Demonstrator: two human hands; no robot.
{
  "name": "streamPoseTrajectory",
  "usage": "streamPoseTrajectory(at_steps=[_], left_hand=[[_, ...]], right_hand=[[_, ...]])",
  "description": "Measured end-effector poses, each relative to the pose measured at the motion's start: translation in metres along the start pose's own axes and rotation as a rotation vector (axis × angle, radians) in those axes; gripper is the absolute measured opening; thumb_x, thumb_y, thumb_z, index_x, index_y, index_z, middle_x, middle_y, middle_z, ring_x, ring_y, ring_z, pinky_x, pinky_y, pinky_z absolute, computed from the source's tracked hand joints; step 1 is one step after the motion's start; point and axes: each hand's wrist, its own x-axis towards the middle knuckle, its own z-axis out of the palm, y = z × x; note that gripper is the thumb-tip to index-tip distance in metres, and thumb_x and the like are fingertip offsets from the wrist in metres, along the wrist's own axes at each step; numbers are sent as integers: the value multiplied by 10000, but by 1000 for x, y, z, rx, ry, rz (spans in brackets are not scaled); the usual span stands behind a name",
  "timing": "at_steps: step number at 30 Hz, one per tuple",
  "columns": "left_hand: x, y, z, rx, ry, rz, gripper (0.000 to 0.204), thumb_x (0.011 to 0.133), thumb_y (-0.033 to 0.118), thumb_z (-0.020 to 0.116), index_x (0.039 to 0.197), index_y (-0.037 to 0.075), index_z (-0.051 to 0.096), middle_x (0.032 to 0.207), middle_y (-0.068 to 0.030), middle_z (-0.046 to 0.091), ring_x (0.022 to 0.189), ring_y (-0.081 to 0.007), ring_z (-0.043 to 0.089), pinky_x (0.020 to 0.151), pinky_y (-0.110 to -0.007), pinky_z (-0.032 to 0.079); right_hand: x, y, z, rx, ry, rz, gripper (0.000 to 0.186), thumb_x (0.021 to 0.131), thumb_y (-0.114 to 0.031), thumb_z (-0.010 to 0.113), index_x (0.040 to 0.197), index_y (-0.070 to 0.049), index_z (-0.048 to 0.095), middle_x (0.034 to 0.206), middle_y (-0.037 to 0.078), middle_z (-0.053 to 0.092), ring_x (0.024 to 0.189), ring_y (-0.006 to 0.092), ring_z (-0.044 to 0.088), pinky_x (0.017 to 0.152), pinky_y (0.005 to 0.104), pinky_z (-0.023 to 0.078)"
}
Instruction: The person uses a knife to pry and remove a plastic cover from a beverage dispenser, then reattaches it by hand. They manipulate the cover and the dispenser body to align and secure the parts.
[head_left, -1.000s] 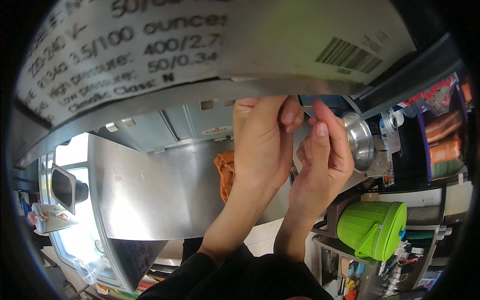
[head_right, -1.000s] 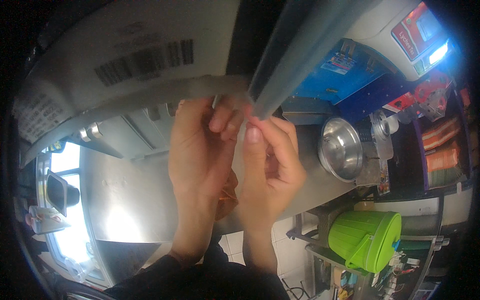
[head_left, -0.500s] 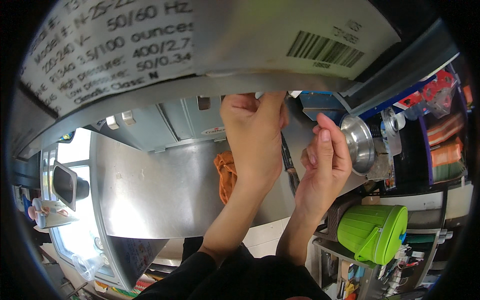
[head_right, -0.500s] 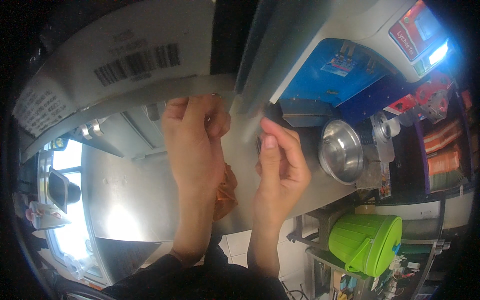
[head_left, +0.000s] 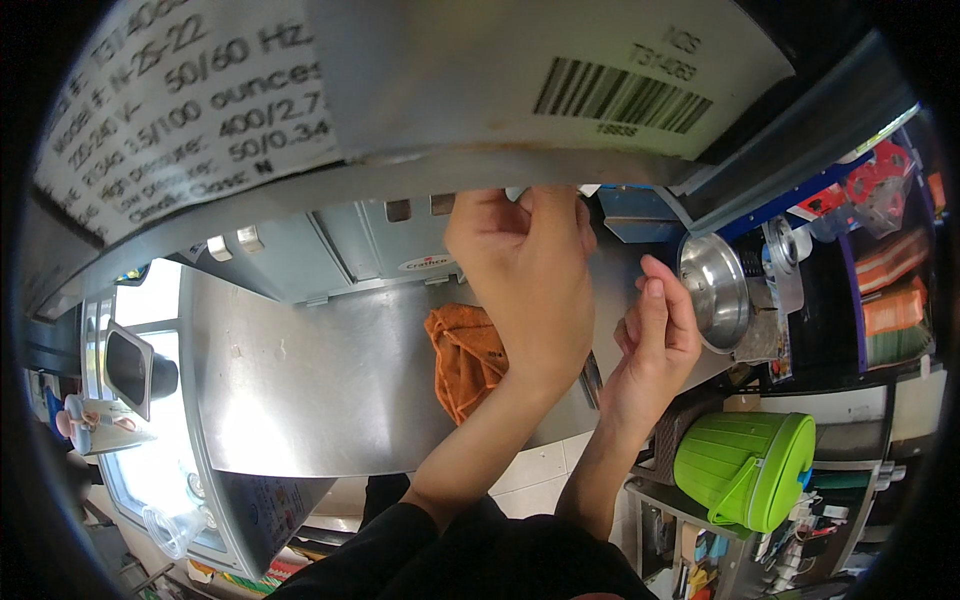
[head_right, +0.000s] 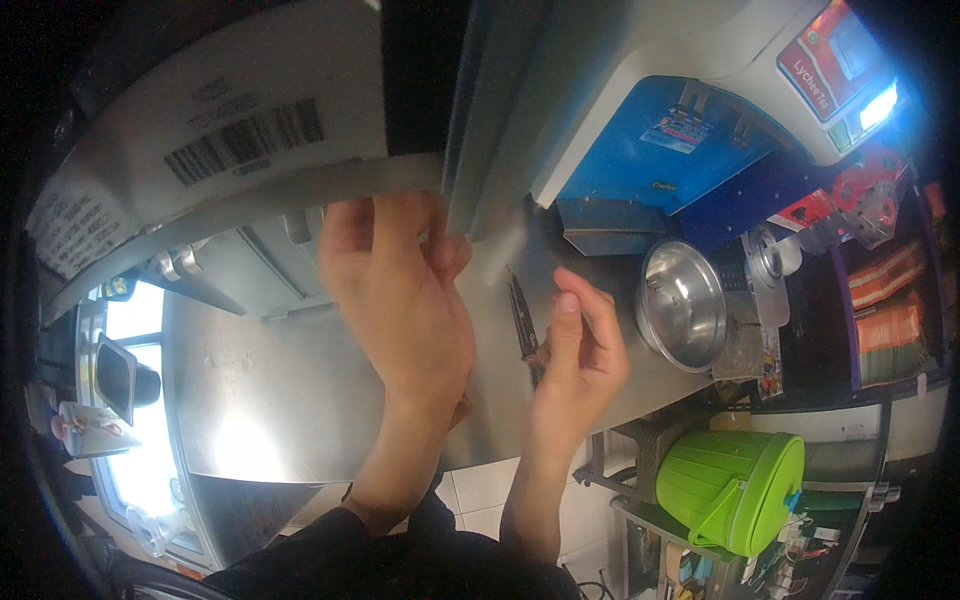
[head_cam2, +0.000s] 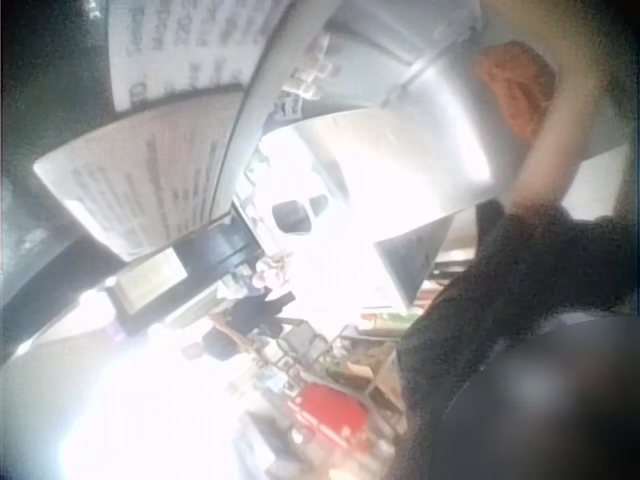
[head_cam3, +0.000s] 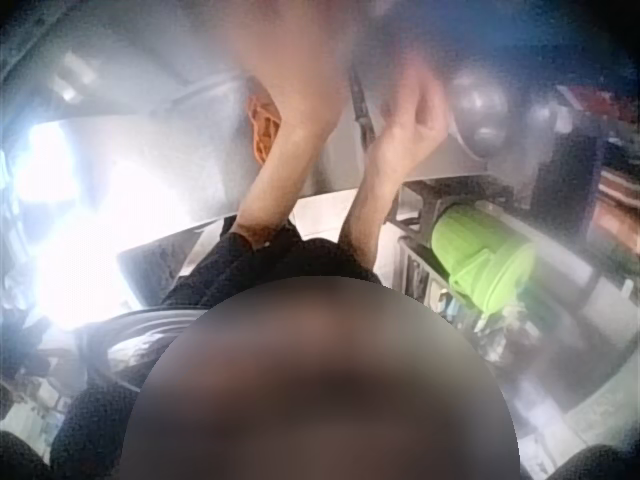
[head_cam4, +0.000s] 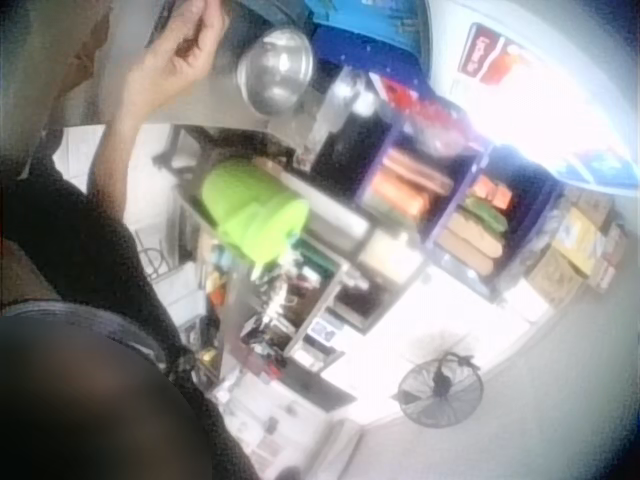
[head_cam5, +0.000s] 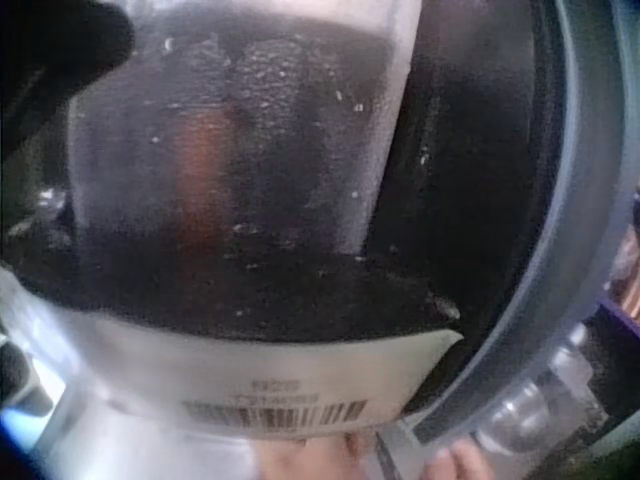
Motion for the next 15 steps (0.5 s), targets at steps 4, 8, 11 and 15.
streamPoseTrajectory(at_steps=[4,8,11,15], left_hand=[[0,0,-2,40,15,-22,137,847,183,598,873,68,528,681,-2,515,540,-58,406,433,-195,256],[-1,0,1,59,40,5,144,840,181,609,879,65,533,700,-2,523,548,-55,417,439,-184,271],[0,-1,2,9,10,33,146,838,182,613,887,64,543,706,-1,527,551,-51,419,439,-182,279],[2,-4,0,-30,-14,4,161,842,208,612,888,63,560,706,-5,530,543,-55,416,431,-191,272]], right_hand=[[-1,9,-16,-31,41,71,196,875,-187,586,988,-33,629,759,-40,490,547,3,351,449,161,245],[-3,19,-28,-77,88,94,192,872,-201,592,983,-49,635,692,-61,467,524,2,333,449,166,223],[-7,32,-39,-166,98,124,191,858,-206,609,963,-51,641,729,-51,506,558,12,348,448,157,246],[-14,65,-58,-798,5,-146,255,836,-215,602,1045,-70,596,956,51,550,787,143,478,608,279,397]])
